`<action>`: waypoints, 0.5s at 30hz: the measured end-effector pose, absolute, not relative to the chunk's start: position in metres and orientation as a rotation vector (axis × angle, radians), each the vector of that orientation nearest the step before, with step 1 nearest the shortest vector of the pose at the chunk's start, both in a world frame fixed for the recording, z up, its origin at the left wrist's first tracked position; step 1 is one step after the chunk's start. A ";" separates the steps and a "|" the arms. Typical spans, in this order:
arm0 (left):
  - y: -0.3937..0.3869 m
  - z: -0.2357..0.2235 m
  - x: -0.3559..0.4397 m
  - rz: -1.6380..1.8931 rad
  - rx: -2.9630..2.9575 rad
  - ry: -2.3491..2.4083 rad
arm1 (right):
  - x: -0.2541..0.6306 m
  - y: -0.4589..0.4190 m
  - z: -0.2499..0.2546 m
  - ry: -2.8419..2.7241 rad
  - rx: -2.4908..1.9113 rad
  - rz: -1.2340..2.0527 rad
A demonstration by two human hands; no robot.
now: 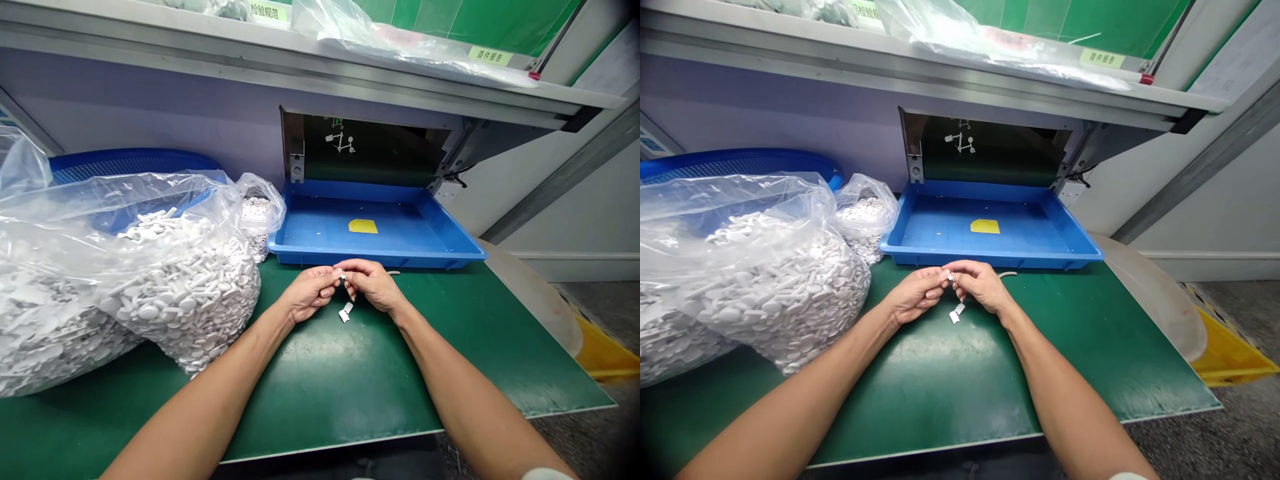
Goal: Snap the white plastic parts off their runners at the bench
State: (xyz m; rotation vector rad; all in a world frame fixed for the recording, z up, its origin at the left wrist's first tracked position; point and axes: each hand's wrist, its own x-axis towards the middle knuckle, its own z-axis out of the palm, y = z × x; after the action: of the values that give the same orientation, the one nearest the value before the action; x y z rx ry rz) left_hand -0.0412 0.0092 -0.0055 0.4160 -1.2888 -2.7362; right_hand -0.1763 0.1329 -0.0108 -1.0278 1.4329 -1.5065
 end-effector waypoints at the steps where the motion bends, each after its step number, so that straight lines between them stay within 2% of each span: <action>1: 0.009 -0.006 -0.042 -2.742 0.417 -1.271 | -0.177 0.133 -0.010 1.455 -1.044 -1.496; 5: 0.009 -0.009 -0.045 -2.691 0.554 -1.071 | -0.186 0.140 -0.001 1.749 -1.237 -1.293; 10: 0.007 -0.011 -0.048 -2.614 0.657 -0.956 | -0.192 0.155 0.011 1.845 -1.679 -0.642; 13: 0.008 -0.013 -0.049 -2.577 0.637 -1.081 | -0.191 0.155 0.011 1.888 -1.812 -0.547; 15: 0.012 -0.014 -0.049 -2.503 0.624 -1.218 | -0.189 0.153 0.011 1.927 -1.834 -0.607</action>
State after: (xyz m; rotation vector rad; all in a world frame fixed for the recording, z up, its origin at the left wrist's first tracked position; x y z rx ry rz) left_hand -0.0490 0.0118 -0.0144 0.6241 -1.2181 -2.5028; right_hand -0.1894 0.1532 0.0106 -1.8337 1.9272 -0.6070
